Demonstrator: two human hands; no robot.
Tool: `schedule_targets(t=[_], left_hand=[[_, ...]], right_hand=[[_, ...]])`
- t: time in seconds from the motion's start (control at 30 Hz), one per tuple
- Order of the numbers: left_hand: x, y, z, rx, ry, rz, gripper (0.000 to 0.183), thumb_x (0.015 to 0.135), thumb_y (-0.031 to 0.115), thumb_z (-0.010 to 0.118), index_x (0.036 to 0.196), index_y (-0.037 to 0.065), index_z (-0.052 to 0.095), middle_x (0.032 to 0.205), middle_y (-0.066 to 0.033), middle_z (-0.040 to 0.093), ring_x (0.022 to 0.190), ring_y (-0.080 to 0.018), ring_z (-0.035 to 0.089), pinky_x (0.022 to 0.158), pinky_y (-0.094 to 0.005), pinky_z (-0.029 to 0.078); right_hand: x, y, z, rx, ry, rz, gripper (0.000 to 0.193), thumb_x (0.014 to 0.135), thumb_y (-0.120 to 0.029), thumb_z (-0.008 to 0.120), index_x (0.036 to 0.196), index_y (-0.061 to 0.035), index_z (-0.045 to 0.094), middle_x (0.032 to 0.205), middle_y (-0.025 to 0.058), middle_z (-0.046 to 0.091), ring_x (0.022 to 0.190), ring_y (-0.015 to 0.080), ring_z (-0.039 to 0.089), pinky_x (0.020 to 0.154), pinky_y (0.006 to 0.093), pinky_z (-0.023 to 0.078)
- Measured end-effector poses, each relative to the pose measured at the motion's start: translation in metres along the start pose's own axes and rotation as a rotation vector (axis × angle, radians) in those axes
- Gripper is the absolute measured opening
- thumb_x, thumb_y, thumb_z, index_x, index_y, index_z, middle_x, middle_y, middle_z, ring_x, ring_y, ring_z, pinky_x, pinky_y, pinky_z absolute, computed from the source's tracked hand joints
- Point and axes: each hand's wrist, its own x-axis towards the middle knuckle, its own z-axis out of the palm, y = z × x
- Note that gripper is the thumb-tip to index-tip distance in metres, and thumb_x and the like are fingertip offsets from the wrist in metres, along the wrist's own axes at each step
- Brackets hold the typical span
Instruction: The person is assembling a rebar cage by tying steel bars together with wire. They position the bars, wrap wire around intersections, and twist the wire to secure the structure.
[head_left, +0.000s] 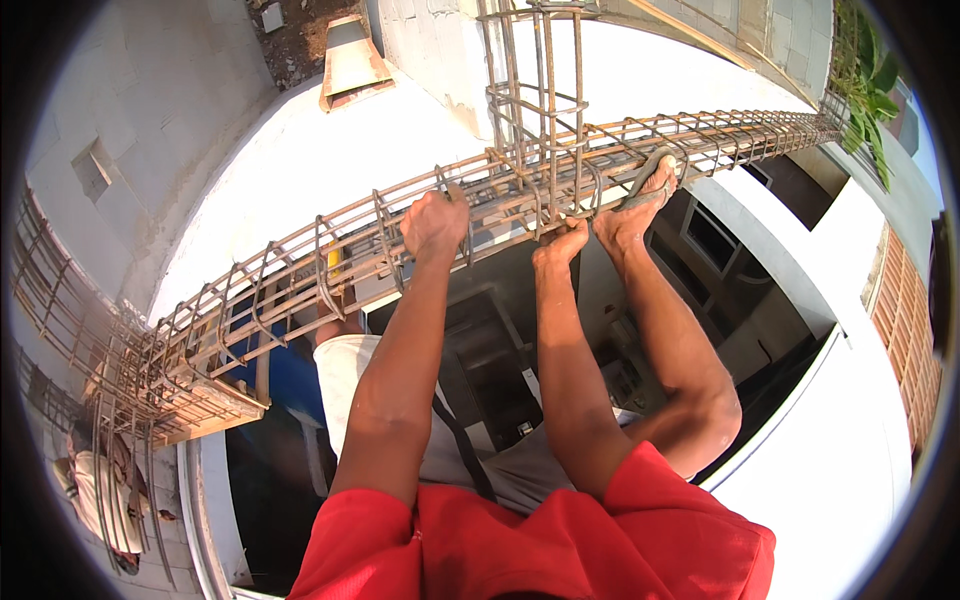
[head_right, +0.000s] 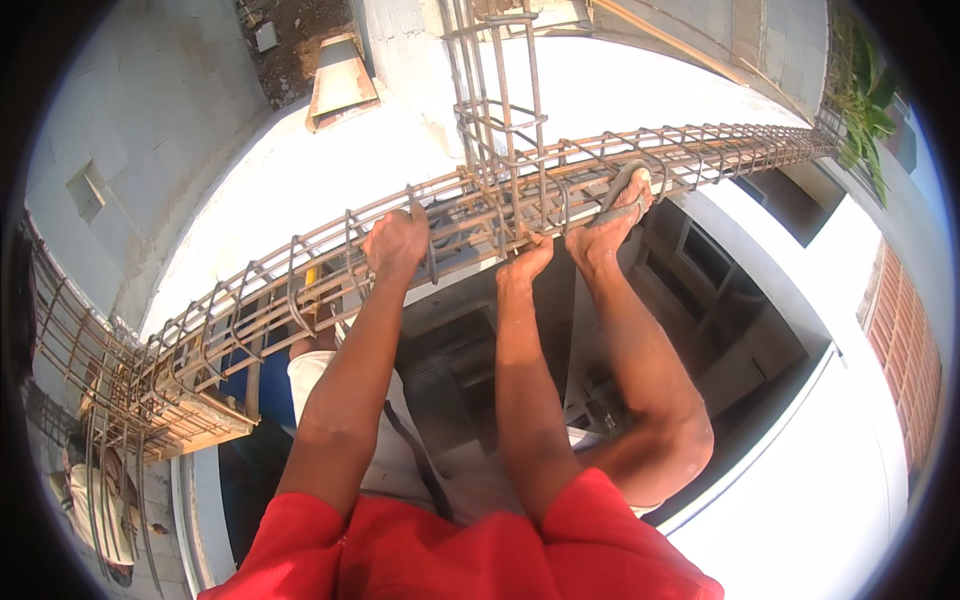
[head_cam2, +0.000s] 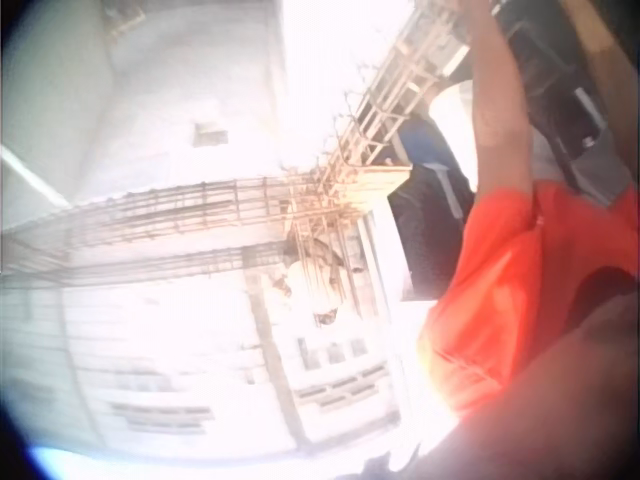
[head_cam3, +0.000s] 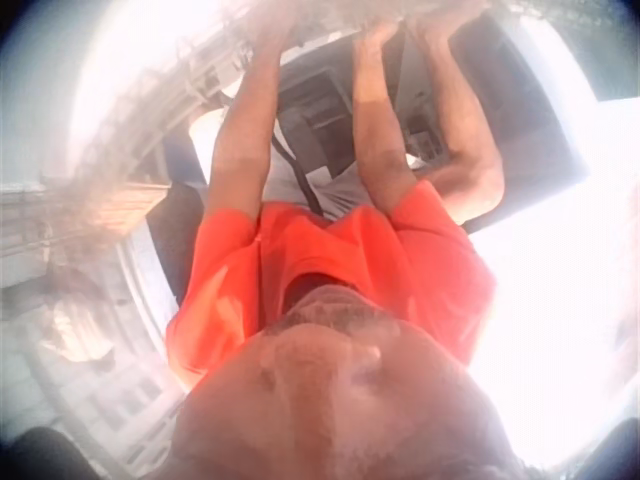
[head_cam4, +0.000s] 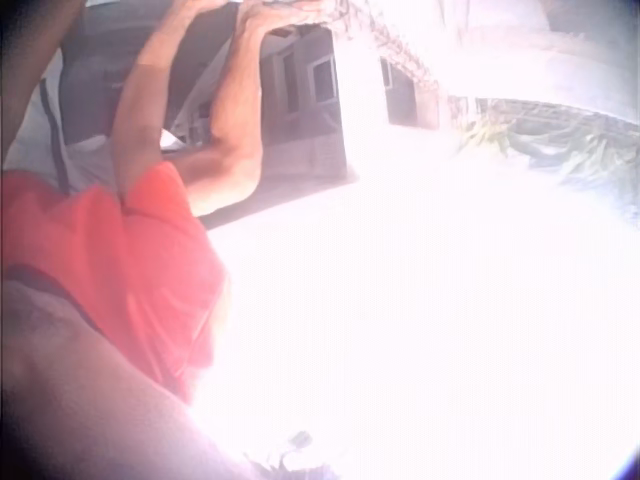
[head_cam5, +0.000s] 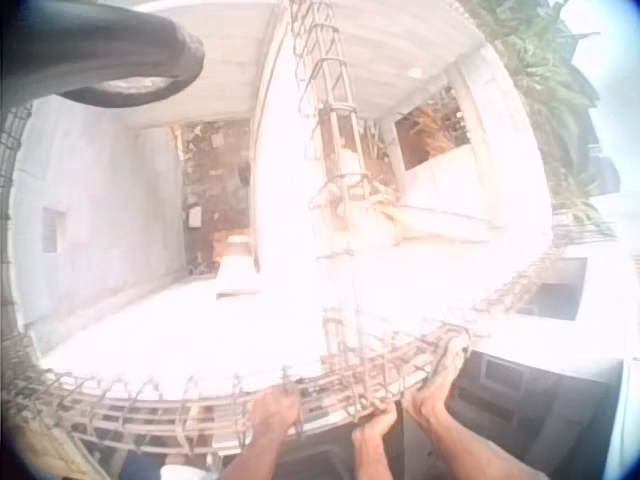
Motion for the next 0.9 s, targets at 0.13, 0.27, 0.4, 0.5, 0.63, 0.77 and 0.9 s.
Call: schedule_targets(t=[0.13,0.27,0.4,0.5,0.63,0.77,0.9], left_hand=[[0.002,0.002,0.002,0.041,0.009,-0.003,0.068,0.108,0.057,0.046,0.120,0.000,0.081,0.122,-0.0252,0.078,0.122,-0.0404,0.073,0.108,-0.0502,0.054],[0.000,0.004,0.005,0.048,0.036,-0.023,0.068,0.108,0.058,0.046,0.120,0.000,0.081,0.124,-0.0268,0.078,0.122,-0.0413,0.073,0.108,-0.0505,0.054],[-0.001,0.003,0.006,0.047,0.079,-0.022,0.069,0.108,0.058,0.046,0.121,-0.001,0.080,0.123,-0.0283,0.077,0.121,-0.0422,0.073,0.110,-0.0513,0.052],[0.001,0.000,0.006,0.054,0.037,-0.011,0.069,0.108,0.057,0.046,0.122,-0.001,0.079,0.121,-0.0298,0.077,0.121,-0.0434,0.072,0.110,-0.0525,0.051],[0.003,-0.007,0.005,-0.034,0.050,0.074,0.066,0.108,0.055,0.049,0.120,-0.002,0.078,0.116,-0.0299,0.078,0.117,-0.0448,0.072,0.107,-0.0532,0.052],[-0.004,-0.033,-0.017,-0.158,0.213,0.344,0.047,0.106,0.044,0.063,0.099,-0.002,0.071,0.100,-0.0227,0.072,0.098,-0.0422,0.070,0.093,-0.0528,0.052],[-0.017,-0.115,-0.072,-0.339,0.554,0.544,0.035,0.103,0.026,0.074,0.087,0.000,0.058,0.089,-0.0152,0.058,0.082,-0.0356,0.059,0.082,-0.0513,0.049]], right_hand=[[0.000,0.008,0.022,-0.021,0.114,-0.118,0.043,0.097,-0.042,0.058,0.119,-0.0056,0.060,0.125,0.0143,0.064,0.109,0.0312,0.061,0.093,0.0491,0.050],[0.007,0.016,0.029,0.054,0.191,-0.151,0.054,0.103,-0.054,0.056,0.118,-0.0036,0.065,0.124,0.0152,0.061,0.103,0.0301,0.061,0.086,0.0483,0.053],[0.005,0.014,0.029,-0.687,0.349,-0.301,0.070,0.115,-0.052,0.027,0.134,0.0018,0.067,0.136,0.0263,0.069,0.121,0.0440,0.067,0.105,0.0556,0.049],[0.000,0.010,0.034,-0.799,0.424,-0.283,0.074,0.116,-0.048,0.020,0.130,0.0040,0.070,0.137,0.0290,0.071,0.130,0.0464,0.064,0.112,0.0583,0.046],[-0.005,0.010,0.039,-0.924,0.502,-0.306,0.072,0.116,-0.047,0.025,0.121,0.0039,0.075,0.125,0.0276,0.076,0.119,0.0485,0.070,0.108,0.0585,0.051],[0.000,0.014,0.039,-1.164,0.606,-0.483,0.066,0.116,-0.042,0.033,0.109,0.0036,0.079,0.108,0.0250,0.080,0.101,0.0473,0.076,0.092,0.0576,0.061],[0.014,0.017,0.039,-1.102,0.677,-0.374,0.071,0.116,-0.045,0.032,0.103,0.0062,0.080,0.108,0.0301,0.079,0.107,0.0477,0.076,0.096,0.0574,0.061]])
